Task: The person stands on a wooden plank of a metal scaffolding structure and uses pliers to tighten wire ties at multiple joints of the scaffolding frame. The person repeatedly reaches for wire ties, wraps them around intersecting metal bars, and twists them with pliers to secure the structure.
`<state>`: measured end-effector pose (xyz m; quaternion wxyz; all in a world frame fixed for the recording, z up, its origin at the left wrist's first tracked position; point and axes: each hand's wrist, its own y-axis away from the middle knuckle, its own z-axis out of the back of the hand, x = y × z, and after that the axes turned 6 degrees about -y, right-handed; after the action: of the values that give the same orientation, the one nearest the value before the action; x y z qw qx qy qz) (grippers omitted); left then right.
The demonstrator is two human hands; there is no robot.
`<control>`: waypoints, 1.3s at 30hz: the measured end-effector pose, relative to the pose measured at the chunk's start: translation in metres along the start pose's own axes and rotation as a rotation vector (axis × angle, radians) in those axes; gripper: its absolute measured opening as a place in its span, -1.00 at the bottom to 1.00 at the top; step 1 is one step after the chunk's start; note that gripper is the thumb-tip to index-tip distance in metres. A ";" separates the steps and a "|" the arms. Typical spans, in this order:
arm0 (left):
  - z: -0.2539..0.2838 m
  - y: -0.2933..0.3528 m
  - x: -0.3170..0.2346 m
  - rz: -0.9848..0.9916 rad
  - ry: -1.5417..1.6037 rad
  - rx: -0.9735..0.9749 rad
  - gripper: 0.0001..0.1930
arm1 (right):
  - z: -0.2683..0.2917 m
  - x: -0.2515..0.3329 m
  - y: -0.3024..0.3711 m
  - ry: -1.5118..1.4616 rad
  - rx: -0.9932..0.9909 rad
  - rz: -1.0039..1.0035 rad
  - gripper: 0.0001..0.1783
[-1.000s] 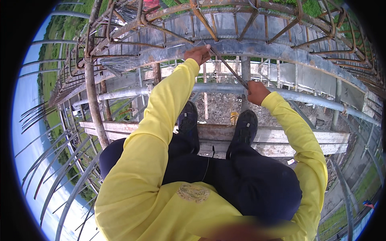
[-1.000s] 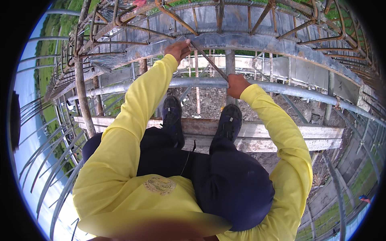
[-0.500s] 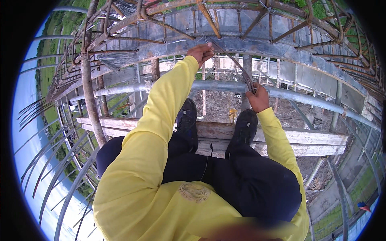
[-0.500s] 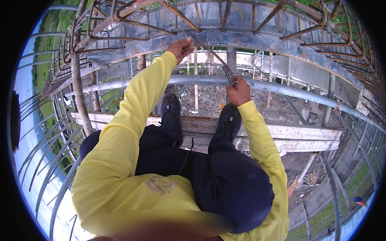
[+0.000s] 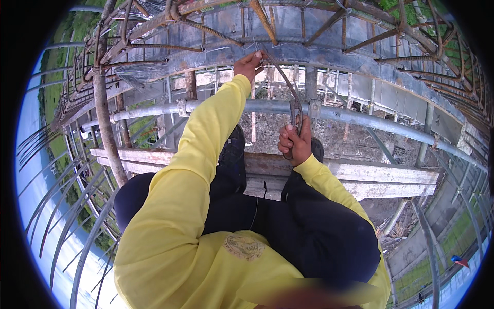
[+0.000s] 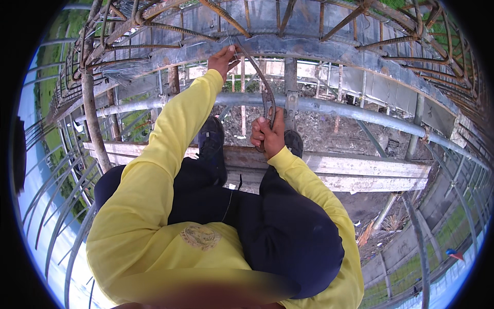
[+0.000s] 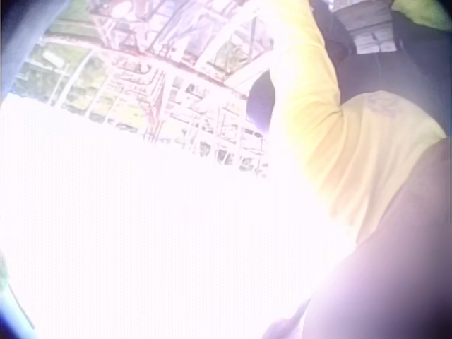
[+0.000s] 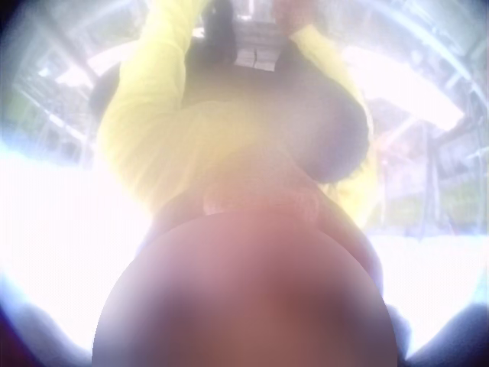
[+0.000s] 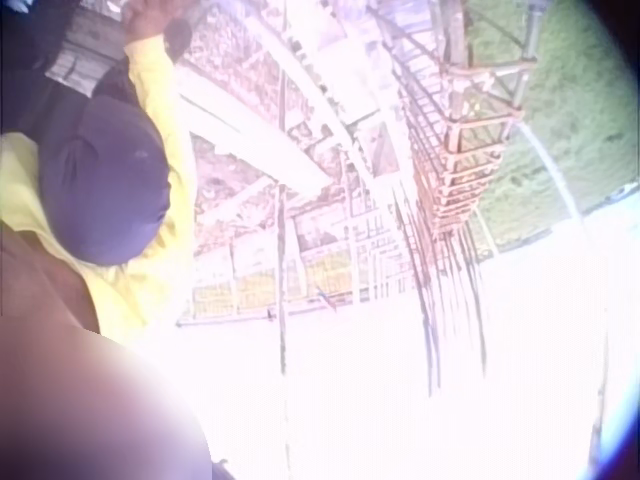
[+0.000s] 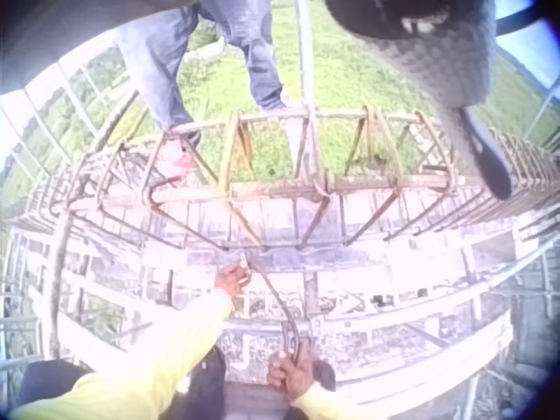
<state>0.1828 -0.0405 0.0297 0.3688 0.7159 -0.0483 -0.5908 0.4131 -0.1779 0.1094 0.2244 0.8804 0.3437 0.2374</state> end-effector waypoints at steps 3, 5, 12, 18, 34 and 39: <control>-0.005 -0.009 -0.002 -0.017 -0.133 -0.002 -0.72 | 0.006 -0.005 -0.006 0.351 0.008 0.136 -0.76; -0.009 -0.015 -0.001 0.011 -0.120 -0.011 -0.74 | 0.011 0.006 -0.006 0.537 -0.015 0.200 -0.74; -0.028 -0.019 -0.001 0.076 0.066 -0.026 -0.77 | 0.029 0.090 -0.018 1.490 0.074 0.440 -0.58; -0.044 -0.016 -0.009 0.053 0.362 -0.086 -0.84 | 0.009 0.140 -0.019 1.770 0.214 0.466 -0.51; -0.043 -0.003 -0.006 0.095 0.344 0.214 -0.50 | 0.038 0.187 -0.055 1.879 0.124 0.418 -0.56; -0.011 0.015 -0.021 0.288 -0.205 0.385 -0.27 | 0.058 0.151 -0.056 1.611 0.085 0.437 -0.80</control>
<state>0.1914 -0.0356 0.0555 0.2993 0.6950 -0.2985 -0.5816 0.5163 -0.0470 0.0727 -0.1745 0.4959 0.2290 0.8193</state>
